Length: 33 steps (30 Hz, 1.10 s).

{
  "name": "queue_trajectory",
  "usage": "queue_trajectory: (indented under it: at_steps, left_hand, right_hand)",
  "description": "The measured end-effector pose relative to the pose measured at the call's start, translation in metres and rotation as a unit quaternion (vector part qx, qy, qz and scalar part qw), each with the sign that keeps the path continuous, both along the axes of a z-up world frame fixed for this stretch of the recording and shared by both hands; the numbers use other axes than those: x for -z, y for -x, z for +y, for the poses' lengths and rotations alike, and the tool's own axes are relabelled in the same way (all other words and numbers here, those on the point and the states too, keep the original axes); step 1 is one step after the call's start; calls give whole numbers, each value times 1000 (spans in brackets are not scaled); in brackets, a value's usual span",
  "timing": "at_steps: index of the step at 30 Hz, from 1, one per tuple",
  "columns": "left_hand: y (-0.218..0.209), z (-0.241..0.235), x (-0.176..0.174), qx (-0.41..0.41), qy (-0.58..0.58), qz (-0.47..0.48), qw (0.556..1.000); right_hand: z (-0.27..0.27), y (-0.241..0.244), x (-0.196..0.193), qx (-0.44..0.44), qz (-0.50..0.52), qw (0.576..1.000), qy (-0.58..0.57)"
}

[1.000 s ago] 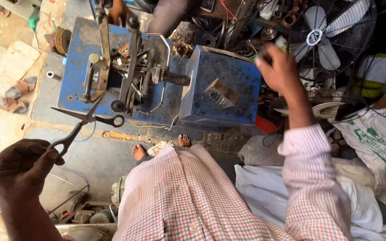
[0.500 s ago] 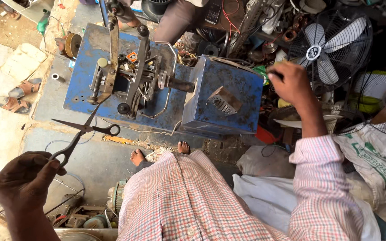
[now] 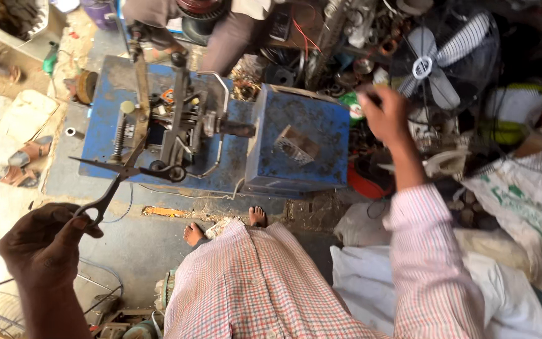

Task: The person cuts insulation paper strips with scissors and inserts the paper strips into the slots of a motor stator core by hand.

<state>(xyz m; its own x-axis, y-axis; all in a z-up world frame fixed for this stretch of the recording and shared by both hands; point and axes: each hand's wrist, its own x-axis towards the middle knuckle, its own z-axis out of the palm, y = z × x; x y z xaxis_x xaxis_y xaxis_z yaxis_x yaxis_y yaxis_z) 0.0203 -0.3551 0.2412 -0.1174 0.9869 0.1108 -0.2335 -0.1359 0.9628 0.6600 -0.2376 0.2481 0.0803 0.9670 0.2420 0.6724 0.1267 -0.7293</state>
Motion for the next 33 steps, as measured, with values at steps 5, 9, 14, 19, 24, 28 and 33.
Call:
queue_trajectory:
  at_steps: [5, 9, 14, 19, 24, 28, 33]
  left_hand:
    - [-24, 15, 3, 44, -13, -44, 998]
    - [-28, 5, 10, 48, 0, -54, 997]
    - [-12, -25, 22, -7, 39, -25, 999]
    - [4, -48, 24, -46, 29, -45, 997]
    - [9, -55, 20, -54, 28, -44, 997]
    - [-2, -46, 9, -33, 17, -98, 995]
    - [-51, -41, -18, 40, 43, -91, 994]
  right_hand:
    - [72, 71, -12, -91, 224, 961, 132]
    - [79, 106, -21, -205, -55, 975, 63]
    - [65, 89, -16, -235, -270, 933, 24]
    - [26, 29, -14, -169, -268, 947, 51]
    - [23, -11, -3, -95, -346, 931, 65]
    - [0, 13, -31, -55, -326, 944, 13]
    - [-92, 109, -74, -72, 175, 981, 47]
